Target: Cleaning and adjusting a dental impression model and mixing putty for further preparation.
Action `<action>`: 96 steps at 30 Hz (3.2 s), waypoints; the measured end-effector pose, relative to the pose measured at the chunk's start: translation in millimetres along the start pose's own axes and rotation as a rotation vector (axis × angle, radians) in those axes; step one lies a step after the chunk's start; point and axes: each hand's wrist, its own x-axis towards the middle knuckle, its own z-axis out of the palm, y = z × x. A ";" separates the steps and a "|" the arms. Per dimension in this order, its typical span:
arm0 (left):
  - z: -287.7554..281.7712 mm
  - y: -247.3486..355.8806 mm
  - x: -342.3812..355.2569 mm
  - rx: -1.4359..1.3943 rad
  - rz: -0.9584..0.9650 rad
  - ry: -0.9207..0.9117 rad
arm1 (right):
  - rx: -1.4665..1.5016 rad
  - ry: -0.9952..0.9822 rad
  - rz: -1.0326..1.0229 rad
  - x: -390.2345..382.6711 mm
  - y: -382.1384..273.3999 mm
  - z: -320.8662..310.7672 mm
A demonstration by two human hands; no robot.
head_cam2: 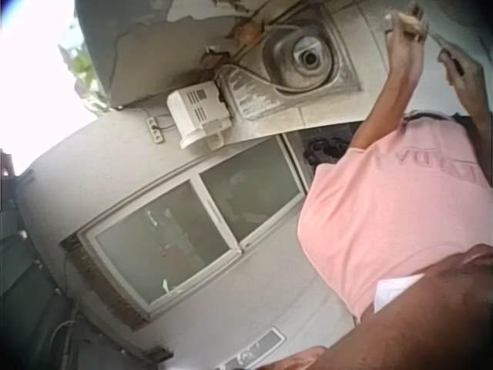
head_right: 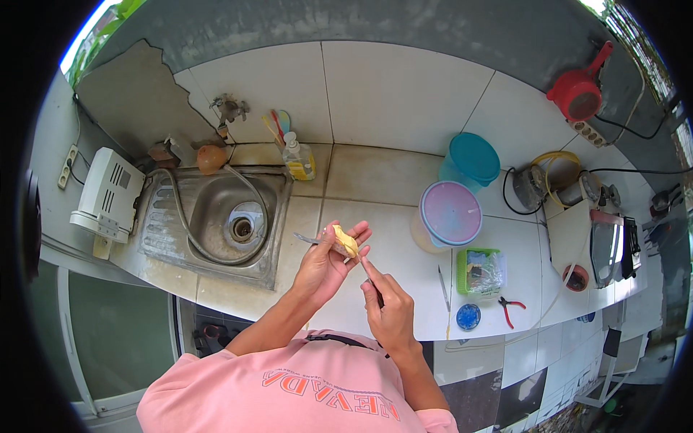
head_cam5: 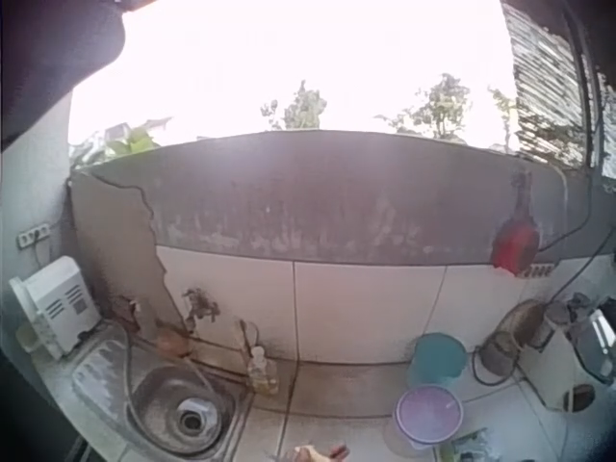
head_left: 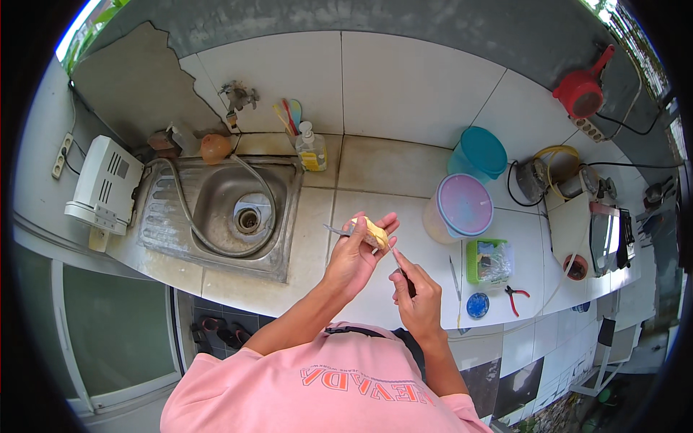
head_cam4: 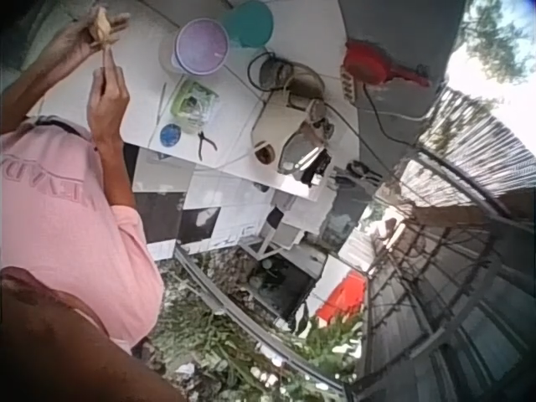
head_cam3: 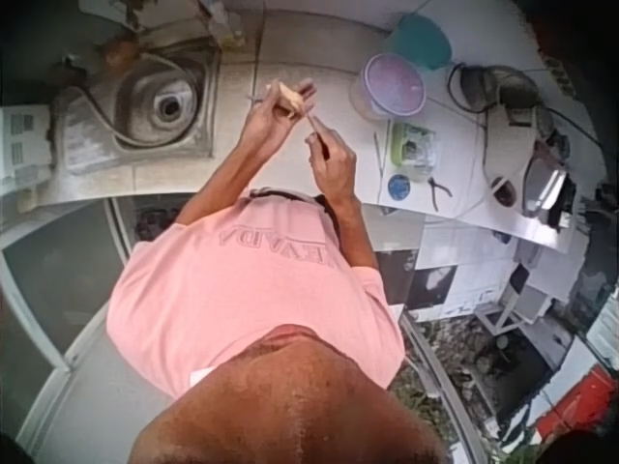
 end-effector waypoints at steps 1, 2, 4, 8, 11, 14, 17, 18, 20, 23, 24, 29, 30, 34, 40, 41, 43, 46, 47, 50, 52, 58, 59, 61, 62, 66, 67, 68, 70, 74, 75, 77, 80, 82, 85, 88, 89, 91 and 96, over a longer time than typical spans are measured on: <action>-1.6 -0.9 1.2 -0.020 0.004 -0.001 | 0.001 0.001 0.002 -1.2 0.5 2.2; -2.4 -1.4 1.8 -0.039 0.009 -0.003 | 0.001 0.007 -0.015 -2.2 2.2 4.9; 0.7 -2.5 1.6 -0.036 0.013 0.030 | 0.000 0.014 -0.031 -1.9 6.6 8.3; 12.0 -4.1 -1.8 -0.004 0.044 0.116 | -0.049 0.052 -0.127 0.6 10.9 11.4; 12.7 -3.5 -0.8 -0.048 0.006 0.145 | -0.069 0.075 -0.144 1.4 10.6 12.2; 13.7 -1.2 -0.3 -0.144 -0.042 0.129 | -0.071 0.085 -0.144 0.4 11.5 12.6; 14.5 -2.1 -0.9 -0.133 -0.062 0.120 | -0.052 0.090 -0.124 -0.7 11.6 12.4; 13.7 -2.6 -0.7 -0.133 -0.063 0.120 | -0.038 0.093 -0.115 -0.7 11.7 12.6; 11.6 -4.0 -0.4 -0.169 -0.082 0.115 | -0.025 0.088 -0.102 -0.9 11.6 12.4; 15.7 -5.5 -2.4 -0.166 -0.082 0.116 | -0.011 0.084 -0.083 -0.4 12.0 12.1; 15.5 -6.1 -2.5 -0.165 -0.081 0.116 | -0.008 0.082 -0.080 0.0 12.1 12.5; 18.3 -7.3 -2.3 -0.242 -0.063 0.142 | 0.029 0.095 -0.059 -1.6 10.6 13.1; 19.2 -7.4 -2.7 -0.241 -0.063 0.143 | 0.037 0.091 -0.046 -2.0 10.5 13.0; 18.1 -10.0 -2.9 -0.226 -0.043 0.132 | 0.045 0.098 -0.054 -1.8 10.9 13.5; 17.6 -20.4 -3.7 -0.098 0.050 0.097 | -0.075 0.156 -0.151 -1.0 8.3 7.7; 15.1 -21.9 -2.6 -0.086 0.063 0.114 | -0.207 0.143 -0.159 -0.1 7.4 7.3; 10.2 -23.4 0.0 -0.086 0.067 0.138 | -0.345 0.134 -0.165 3.6 4.7 6.1; 9.8 -22.0 -0.4 -0.064 0.086 0.169 | 0.375 -0.062 0.331 6.1 5.9 7.2; 11.2 -21.6 -0.8 -0.043 0.102 0.175 | 0.257 0.003 0.165 6.2 10.6 10.2; 13.9 -20.0 -3.4 -0.052 0.102 0.157 | -0.084 0.109 -0.137 8.0 13.9 13.6; 11.5 -18.6 -2.8 -0.032 0.099 0.166 | -0.315 0.158 -0.279 13.7 13.5 8.1; 12.5 -15.7 -6.5 0.024 0.068 0.169 | -0.085 -0.086 -0.158 21.7 11.2 -15.4; 13.0 -15.8 -6.7 0.032 0.060 0.168 | -0.210 -0.078 -0.242 21.8 12.0 -18.2; 12.6 -16.4 -7.5 0.048 0.050 0.167 | -0.334 -0.071 -0.326 23.2 11.8 -25.4; 12.6 -16.9 -7.9 0.064 0.039 0.166 | -0.444 -0.116 -0.357 24.1 9.6 -31.1; 12.3 -17.7 -8.5 0.069 0.031 0.161 | -0.702 -0.190 -0.467 28.6 5.2 -44.4; 13.4 -16.8 -8.7 0.070 0.020 0.154 | -0.703 -0.190 -0.467 28.4 5.4 -46.8; 14.2 -15.7 -8.8 0.070 0.008 0.148 | -0.733 -0.197 -0.475 28.2 5.6 -49.0; 14.3 -12.1 -8.4 0.076 0.009 0.144 | -0.762 -0.206 -0.490 29.0 6.1 -49.3; 12.1 -5.2 -4.8 -0.080 -0.010 0.154 | -0.479 -0.247 -0.308 25.8 8.7 -45.8; 12.9 -4.1 -5.2 -0.082 -0.001 0.156 | -0.377 -0.245 -0.246 23.4 9.3 -44.7; 15.5 -2.4 -6.4 -0.132 0.019 0.186 | -0.277 -0.205 -0.192 15.9 5.5 -40.4; 13.1 -3.5 -5.2 -0.053 0.071 0.155 | -0.159 -0.093 -0.132 9.1 1.6 -26.5; 13.6 -4.7 -7.3 0.007 0.092 0.125 | -0.137 -0.009 -0.223 12.7 1.8 -17.6; 18.8 -6.7 -11.9 0.106 0.128 0.075 | -0.208 -0.003 -0.263 19.3 0.1 -14.0; 21.8 -6.1 -14.0 0.169 0.143 0.048 | -0.271 -0.035 -0.276 20.3 -0.6 -16.1; 21.7 -5.8 -14.3 0.189 0.145 0.039 | -0.270 -0.035 -0.278 20.6 -0.9 -16.3; 18.8 -5.0 -14.7 0.229 0.157 0.038 | -0.320 -0.038 -0.306 21.1 -1.4 -16.8; 18.9 -4.4 -18.8 0.474 0.174 0.070 | -0.406 -0.050 -0.396 24.7 1.0 -21.2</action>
